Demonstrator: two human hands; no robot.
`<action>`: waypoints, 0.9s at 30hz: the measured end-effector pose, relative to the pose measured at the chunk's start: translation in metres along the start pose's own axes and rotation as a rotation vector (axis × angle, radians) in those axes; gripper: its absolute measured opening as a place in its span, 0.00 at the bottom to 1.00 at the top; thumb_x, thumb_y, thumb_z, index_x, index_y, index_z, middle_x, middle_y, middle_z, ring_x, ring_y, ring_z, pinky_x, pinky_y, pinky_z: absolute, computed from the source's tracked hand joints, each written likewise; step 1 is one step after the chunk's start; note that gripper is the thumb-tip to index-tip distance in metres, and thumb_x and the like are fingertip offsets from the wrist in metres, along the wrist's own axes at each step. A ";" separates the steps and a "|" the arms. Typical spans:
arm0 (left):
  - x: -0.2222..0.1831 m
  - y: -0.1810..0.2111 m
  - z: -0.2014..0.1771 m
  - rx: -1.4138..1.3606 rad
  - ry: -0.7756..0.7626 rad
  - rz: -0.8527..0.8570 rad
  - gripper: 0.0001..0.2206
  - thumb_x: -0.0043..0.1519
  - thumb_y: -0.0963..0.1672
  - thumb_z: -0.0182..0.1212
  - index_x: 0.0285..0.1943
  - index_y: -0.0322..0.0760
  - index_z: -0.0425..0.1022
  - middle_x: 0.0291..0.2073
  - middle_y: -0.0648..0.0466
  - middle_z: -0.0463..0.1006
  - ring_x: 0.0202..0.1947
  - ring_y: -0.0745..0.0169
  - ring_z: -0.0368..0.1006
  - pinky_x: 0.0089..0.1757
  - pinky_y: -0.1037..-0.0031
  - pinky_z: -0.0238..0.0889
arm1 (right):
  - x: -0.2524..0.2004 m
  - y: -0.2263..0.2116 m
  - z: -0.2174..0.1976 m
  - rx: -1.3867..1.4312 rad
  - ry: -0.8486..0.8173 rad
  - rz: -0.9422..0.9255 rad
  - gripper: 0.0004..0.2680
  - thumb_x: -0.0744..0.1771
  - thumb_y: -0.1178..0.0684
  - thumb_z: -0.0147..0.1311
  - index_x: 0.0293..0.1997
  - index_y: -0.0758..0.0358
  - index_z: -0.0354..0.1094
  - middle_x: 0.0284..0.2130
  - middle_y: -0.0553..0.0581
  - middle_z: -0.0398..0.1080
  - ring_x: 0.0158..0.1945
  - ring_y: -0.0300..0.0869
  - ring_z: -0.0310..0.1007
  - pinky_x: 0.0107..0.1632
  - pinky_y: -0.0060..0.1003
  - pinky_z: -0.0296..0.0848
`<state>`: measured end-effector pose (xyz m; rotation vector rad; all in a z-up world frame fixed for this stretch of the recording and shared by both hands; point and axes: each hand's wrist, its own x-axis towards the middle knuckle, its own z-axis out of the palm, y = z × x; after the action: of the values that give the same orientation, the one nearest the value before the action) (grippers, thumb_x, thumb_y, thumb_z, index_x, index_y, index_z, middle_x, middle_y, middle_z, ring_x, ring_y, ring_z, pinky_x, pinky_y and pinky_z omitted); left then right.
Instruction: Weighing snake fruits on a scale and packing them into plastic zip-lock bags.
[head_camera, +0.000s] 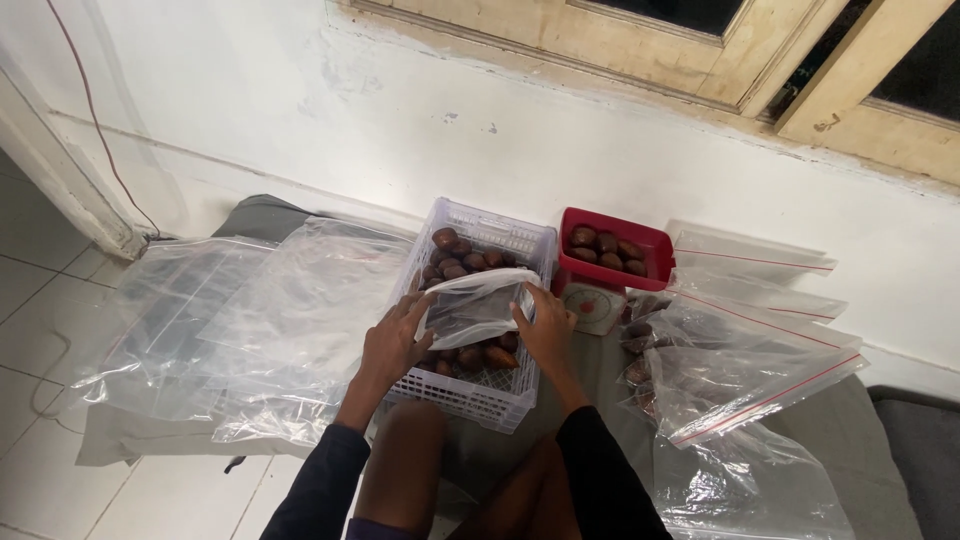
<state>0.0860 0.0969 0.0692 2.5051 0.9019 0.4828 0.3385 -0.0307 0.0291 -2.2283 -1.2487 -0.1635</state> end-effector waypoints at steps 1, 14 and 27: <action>0.000 -0.004 0.004 0.022 -0.019 0.015 0.28 0.63 0.45 0.60 0.75 0.57 0.59 0.65 0.51 0.67 0.59 0.44 0.73 0.46 0.45 0.77 | -0.002 -0.006 -0.001 0.018 -0.021 0.026 0.18 0.70 0.44 0.51 0.68 0.51 0.64 0.57 0.60 0.71 0.61 0.54 0.70 0.60 0.65 0.60; 0.009 -0.028 0.013 0.090 -0.022 0.082 0.24 0.64 0.45 0.54 0.71 0.60 0.59 0.62 0.55 0.69 0.57 0.42 0.75 0.44 0.47 0.78 | 0.003 0.002 0.024 0.002 0.014 0.009 0.20 0.65 0.58 0.57 0.66 0.61 0.62 0.56 0.67 0.65 0.58 0.62 0.71 0.50 0.59 0.73; 0.020 -0.021 0.019 0.233 -0.022 0.107 0.27 0.62 0.48 0.60 0.71 0.61 0.58 0.61 0.55 0.71 0.55 0.47 0.77 0.42 0.51 0.78 | 0.007 0.002 0.020 -0.019 0.045 0.087 0.18 0.67 0.58 0.54 0.65 0.53 0.62 0.58 0.60 0.63 0.61 0.56 0.65 0.56 0.59 0.66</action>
<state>0.0990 0.1193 0.0458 2.7749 0.8628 0.4024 0.3405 -0.0155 0.0138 -2.2774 -1.1288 -0.1921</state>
